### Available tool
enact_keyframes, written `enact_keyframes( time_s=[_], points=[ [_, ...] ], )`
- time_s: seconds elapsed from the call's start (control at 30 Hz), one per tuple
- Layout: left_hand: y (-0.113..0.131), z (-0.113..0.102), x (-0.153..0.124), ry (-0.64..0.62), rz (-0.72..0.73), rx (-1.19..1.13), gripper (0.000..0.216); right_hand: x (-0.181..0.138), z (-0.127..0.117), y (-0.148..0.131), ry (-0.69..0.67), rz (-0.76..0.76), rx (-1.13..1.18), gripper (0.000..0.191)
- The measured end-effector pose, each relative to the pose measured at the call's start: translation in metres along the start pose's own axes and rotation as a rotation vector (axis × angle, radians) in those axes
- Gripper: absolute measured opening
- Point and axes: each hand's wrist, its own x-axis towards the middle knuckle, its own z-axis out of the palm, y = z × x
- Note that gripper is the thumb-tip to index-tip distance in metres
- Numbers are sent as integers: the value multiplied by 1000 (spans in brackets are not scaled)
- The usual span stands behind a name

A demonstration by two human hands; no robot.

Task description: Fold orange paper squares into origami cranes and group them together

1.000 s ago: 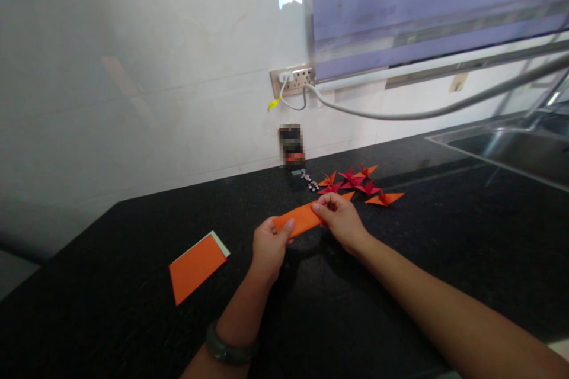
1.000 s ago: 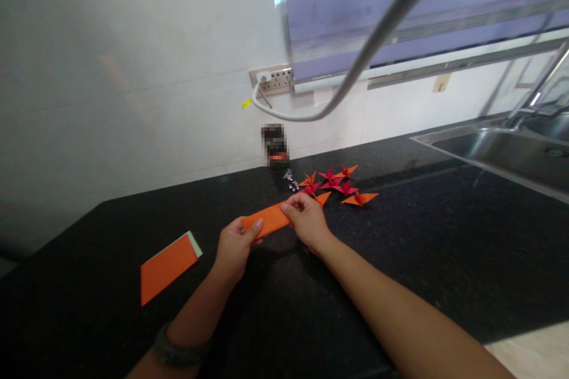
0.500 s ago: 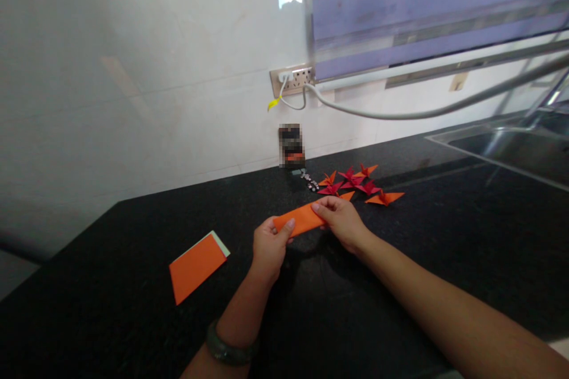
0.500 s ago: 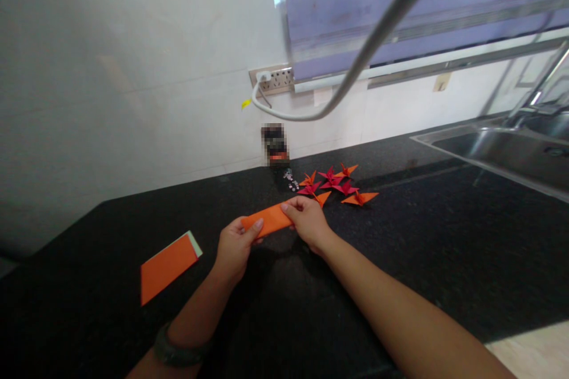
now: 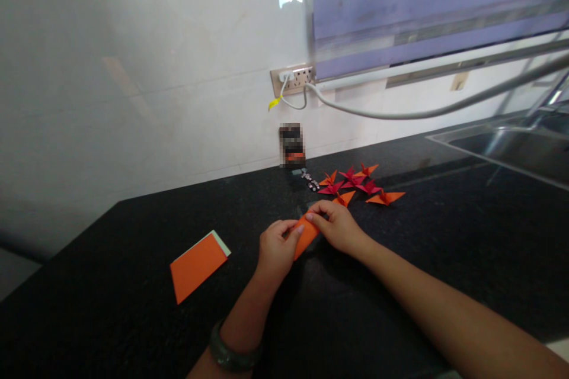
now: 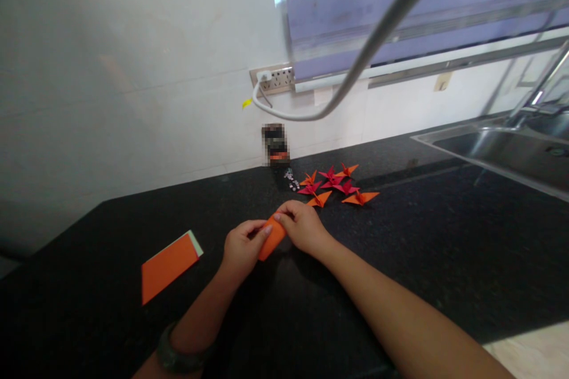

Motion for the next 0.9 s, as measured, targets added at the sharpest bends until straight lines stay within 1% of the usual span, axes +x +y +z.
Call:
enact_keyframes(
  time_s=[0.1,0.17,0.27,0.3,0.37,0.43,0.5,0.57,0.7,0.9],
  points=[
    [3,1,-2,-48,36,10,16,0,0,-2,14,3,9,11],
    [4,1,-3,-59,32,10,16,0,1,-2,22,20,37,11],
    [5,3,-3,-37,-50,-54,17,1,3,-3,37,107,166,11],
    [4,3,-3,-20,-90,-90,18,1,3,-4,34,157,226,16],
    [2,4,-1,21,-162,-176,20,1,2,-6,-12,270,332,28],
    [-1,5,0,58,-208,-266,22,0,1,-7,-135,347,392,27],
    [-3,5,1,78,-235,-346,24,-2,0,-7,-256,372,427,25],
    [-3,6,1,81,-252,-400,24,-3,1,-7,-315,378,464,27],
    [2,5,0,76,-261,-441,23,-3,3,-4,-319,409,532,25],
    [3,5,0,73,-260,-435,25,-3,4,-3,-299,420,550,24]
  ],
)
